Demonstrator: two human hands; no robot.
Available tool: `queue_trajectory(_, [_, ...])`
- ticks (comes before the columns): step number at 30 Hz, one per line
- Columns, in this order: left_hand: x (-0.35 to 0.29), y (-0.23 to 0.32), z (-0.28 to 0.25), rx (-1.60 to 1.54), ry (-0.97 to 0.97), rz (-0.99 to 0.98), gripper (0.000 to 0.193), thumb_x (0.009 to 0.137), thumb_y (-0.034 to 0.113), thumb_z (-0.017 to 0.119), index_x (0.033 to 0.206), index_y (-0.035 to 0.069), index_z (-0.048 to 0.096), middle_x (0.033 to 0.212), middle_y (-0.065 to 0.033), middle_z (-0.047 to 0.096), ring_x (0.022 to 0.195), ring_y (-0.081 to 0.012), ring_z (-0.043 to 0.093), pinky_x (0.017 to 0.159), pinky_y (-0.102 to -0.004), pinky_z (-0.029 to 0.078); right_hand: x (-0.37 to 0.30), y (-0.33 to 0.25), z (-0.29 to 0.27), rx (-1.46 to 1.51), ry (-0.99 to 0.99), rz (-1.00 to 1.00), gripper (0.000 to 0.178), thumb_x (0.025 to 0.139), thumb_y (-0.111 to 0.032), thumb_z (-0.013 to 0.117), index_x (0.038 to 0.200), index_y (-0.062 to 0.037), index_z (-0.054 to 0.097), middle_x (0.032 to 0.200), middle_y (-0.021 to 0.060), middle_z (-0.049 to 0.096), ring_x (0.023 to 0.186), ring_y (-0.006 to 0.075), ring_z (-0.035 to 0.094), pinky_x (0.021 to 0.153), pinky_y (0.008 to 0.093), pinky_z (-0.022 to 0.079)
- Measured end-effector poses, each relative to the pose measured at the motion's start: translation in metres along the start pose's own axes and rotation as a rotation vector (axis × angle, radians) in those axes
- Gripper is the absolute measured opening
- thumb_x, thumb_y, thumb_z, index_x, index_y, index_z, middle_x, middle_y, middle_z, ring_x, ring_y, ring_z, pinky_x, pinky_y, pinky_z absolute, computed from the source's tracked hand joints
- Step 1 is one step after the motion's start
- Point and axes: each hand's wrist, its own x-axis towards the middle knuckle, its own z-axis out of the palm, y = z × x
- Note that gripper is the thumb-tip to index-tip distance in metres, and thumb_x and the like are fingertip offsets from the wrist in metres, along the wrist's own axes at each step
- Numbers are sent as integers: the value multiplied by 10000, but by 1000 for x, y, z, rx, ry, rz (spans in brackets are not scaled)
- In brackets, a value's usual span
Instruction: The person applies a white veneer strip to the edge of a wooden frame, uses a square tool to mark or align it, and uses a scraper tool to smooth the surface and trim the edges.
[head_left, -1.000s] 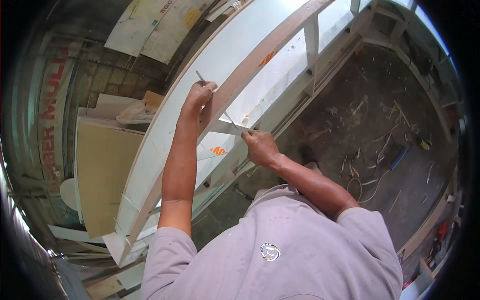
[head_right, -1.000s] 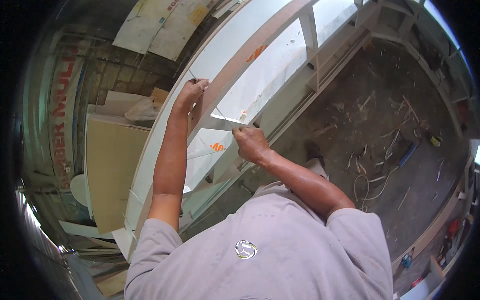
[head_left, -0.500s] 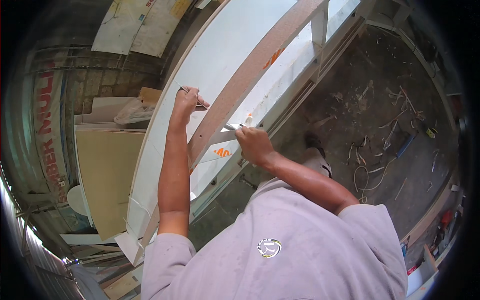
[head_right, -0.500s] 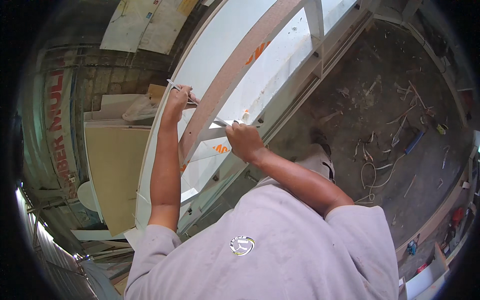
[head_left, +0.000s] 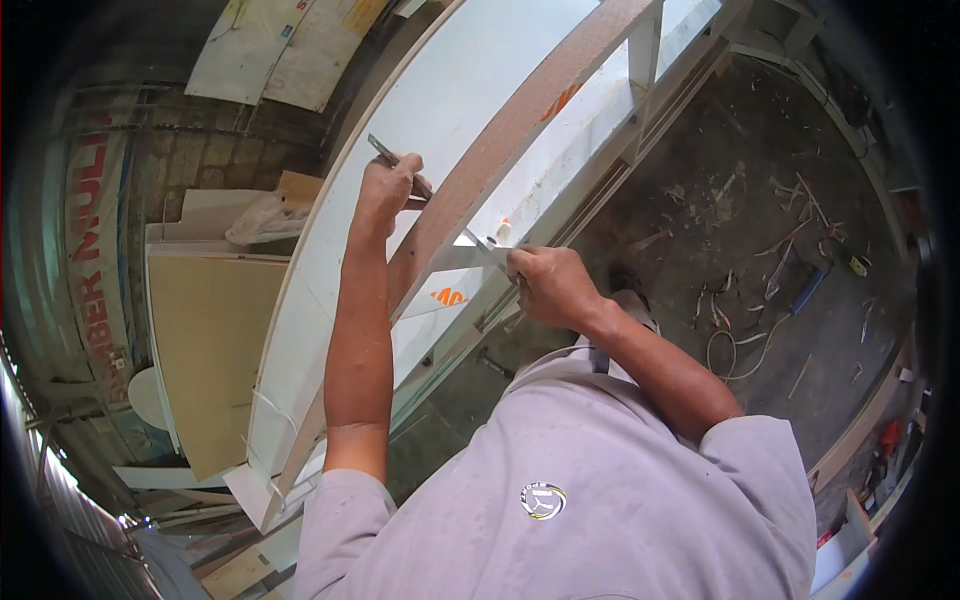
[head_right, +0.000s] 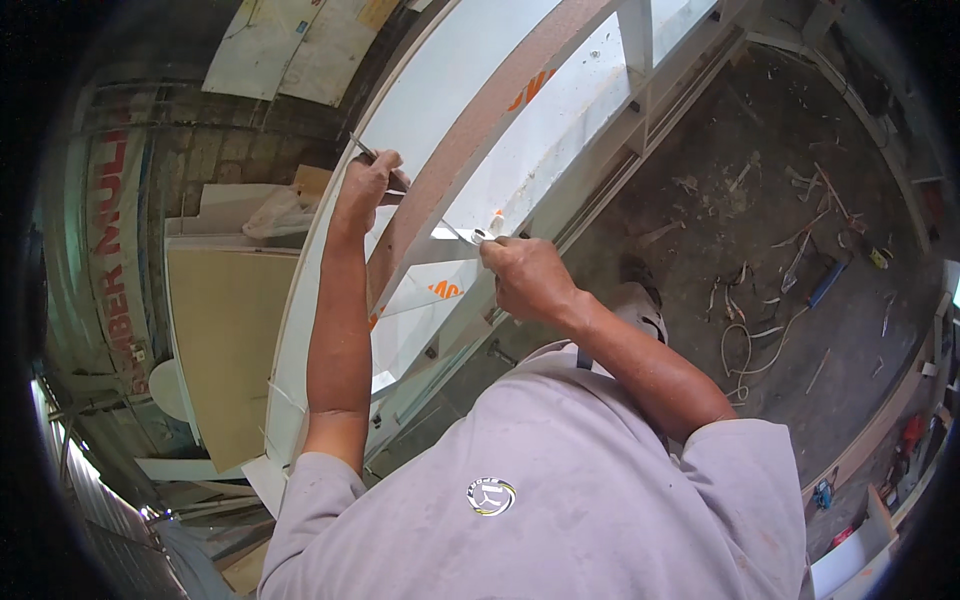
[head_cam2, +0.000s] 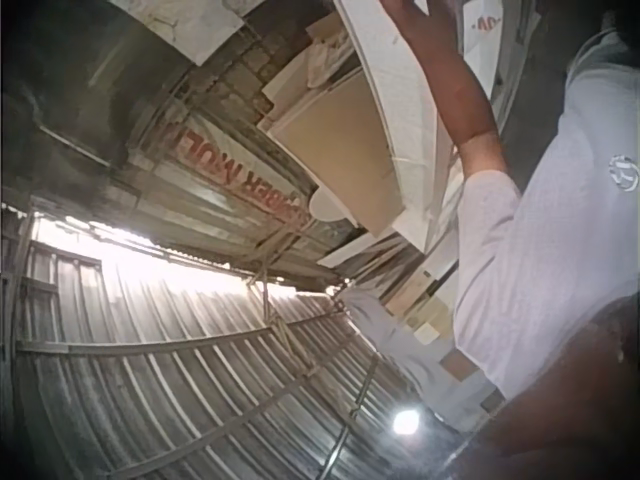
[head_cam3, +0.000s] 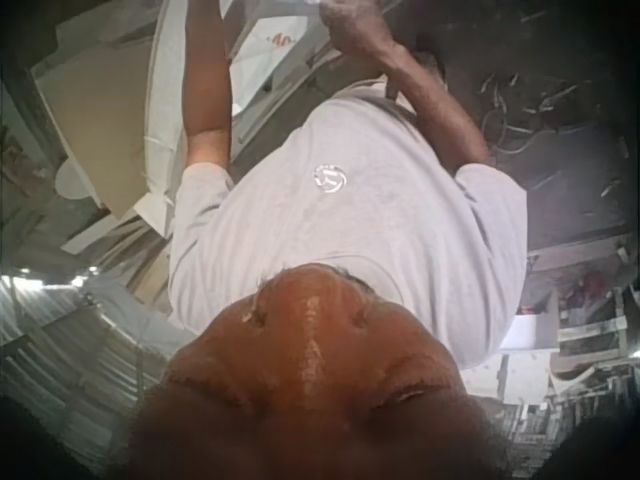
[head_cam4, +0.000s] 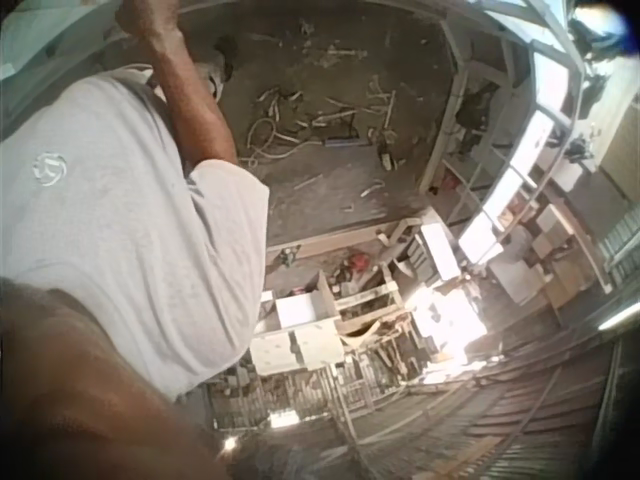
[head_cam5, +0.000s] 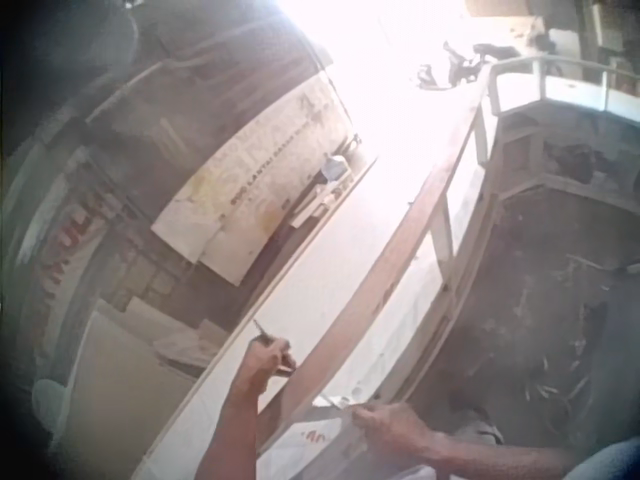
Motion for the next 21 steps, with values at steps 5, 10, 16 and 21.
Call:
queue_trajectory(5, [6,-3,6,-10,3,50,127,846,121,528,800,9,569,662,-124,620,589,-219,654,607,-423,622,-1,1,11,8,-12,18,162,719,44,614,865,-22,633,820,166,664,773,385,680,675,460,546])
queue_trajectory(10, [3,-3,-1,-63,15,55,150,873,123,517,897,-23,542,649,-123,605,592,-232,668,593,-447,620,6,-1,36,-101,11,10,200,705,30,632,899,-13,612,849,166,653,778,388,682,684,473,555])
queue_trajectory(16, [24,-18,-18,-100,12,37,170,890,136,514,943,-25,533,676,-119,612,599,-241,677,596,-447,622,20,-8,42,-160,-88,73,277,721,9,645,995,-19,622,920,160,668,828,378,689,717,478,557])
queue_trajectory(21, [11,-12,-4,97,-70,52,144,855,165,548,832,27,579,679,-52,578,615,-163,596,599,-351,544,-7,8,29,-97,-85,24,283,707,-11,661,985,-18,611,915,150,653,844,367,684,723,477,555])
